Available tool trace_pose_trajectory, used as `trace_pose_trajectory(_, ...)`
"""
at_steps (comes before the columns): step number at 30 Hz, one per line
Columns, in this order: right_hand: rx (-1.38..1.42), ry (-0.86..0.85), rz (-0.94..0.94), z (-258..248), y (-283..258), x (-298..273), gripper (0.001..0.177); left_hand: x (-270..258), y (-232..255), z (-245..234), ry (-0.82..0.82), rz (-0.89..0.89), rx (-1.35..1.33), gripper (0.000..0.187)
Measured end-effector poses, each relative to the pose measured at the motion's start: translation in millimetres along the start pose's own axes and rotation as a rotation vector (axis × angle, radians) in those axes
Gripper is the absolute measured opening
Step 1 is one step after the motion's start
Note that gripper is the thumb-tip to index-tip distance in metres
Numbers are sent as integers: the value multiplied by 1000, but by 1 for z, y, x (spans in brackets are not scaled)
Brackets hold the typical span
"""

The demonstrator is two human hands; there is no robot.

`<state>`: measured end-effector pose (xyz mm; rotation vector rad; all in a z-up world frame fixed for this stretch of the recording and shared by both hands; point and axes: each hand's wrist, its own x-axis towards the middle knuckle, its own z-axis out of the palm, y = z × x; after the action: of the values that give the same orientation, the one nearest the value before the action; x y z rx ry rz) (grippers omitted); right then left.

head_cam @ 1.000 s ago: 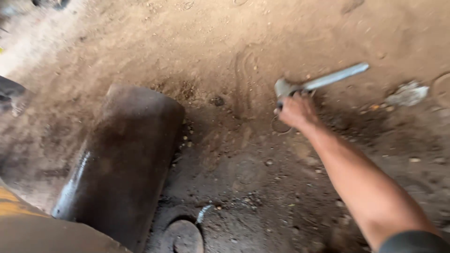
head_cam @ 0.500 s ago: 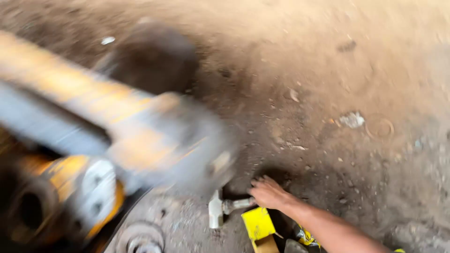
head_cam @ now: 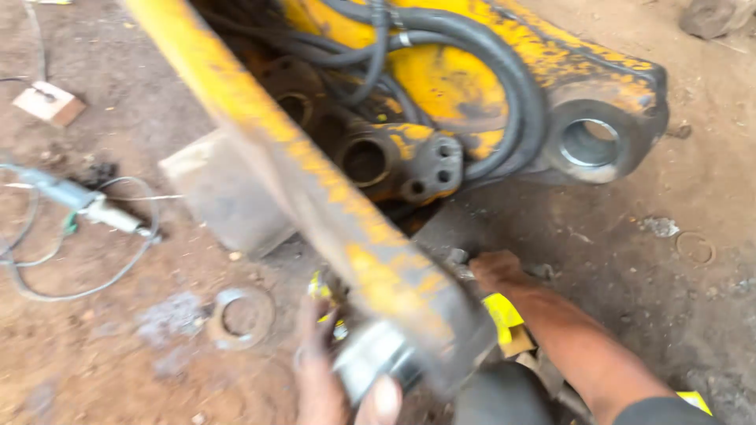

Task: Grinding the internal surface of a machinery joint and installing a new bushing using a hammer.

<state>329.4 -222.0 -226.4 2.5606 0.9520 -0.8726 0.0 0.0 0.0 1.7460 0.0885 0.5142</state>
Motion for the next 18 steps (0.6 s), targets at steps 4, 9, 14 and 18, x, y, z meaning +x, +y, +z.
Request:
trace_pose_trajectory(4,-3,-28,-73,-4,-51,-54,17,66,72,-40,-160,-614,-230,86)
trace_pose_trajectory(9,-31,15,-132,-46,-112,-134,16,84,68,-58,-375,-579,-319,79)
trace_pose_trajectory(14,-13,107,-188,-55,-151,-203,15,83,87,-55,-272,-823,-54,75)
trace_pose_trajectory(18,-114,348,-318,-105,-174,-270,4,96,96,-65,-274,-534,147,68)
